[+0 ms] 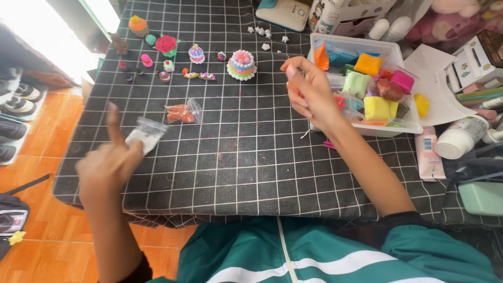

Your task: Molding a piece of orange clay into a shape and poking a hole in it using a plastic tool

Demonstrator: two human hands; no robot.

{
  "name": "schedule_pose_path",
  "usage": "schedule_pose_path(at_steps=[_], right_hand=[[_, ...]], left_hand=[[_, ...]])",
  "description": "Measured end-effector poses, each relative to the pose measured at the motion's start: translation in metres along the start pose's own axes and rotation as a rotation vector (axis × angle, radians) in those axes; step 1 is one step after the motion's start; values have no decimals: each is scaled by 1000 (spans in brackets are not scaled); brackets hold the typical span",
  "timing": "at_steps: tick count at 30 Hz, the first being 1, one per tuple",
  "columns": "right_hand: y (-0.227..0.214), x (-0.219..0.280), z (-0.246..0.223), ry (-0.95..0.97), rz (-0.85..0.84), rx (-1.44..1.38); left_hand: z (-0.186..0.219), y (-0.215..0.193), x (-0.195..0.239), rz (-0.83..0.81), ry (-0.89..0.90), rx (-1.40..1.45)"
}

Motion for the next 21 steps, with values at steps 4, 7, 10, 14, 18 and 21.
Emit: schedule_pose_path(at_steps=[4,7,10,14,18,21], right_hand=[[-8,4,19,-55,-24,362],[-5,13,20,-135,-142,344],[-7,24,18,-280,-165,643],[-17,33,31,-284,59,577],[-11,50,27,-347,173,625],[-8,52,34,-342,196,615]], left_hand=[[22,-5,-1,499,196,244],[78,7,-11,443,586,441],[140,27,-18,340,1157,723],[191,57,-20,-20,1320,1071],[197,64,-20,-53,1335,1028],[198,76,-20,93,1384,894]])
Point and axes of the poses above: each hand's wrist, its own x-axis away from the middle knuckle, its own y-axis out of the palm, z = x × y, the point moved 2 cm from there along -x, towards the middle knuckle, and after that the axes turned 3 degrees about y, right-handed, at the moved point
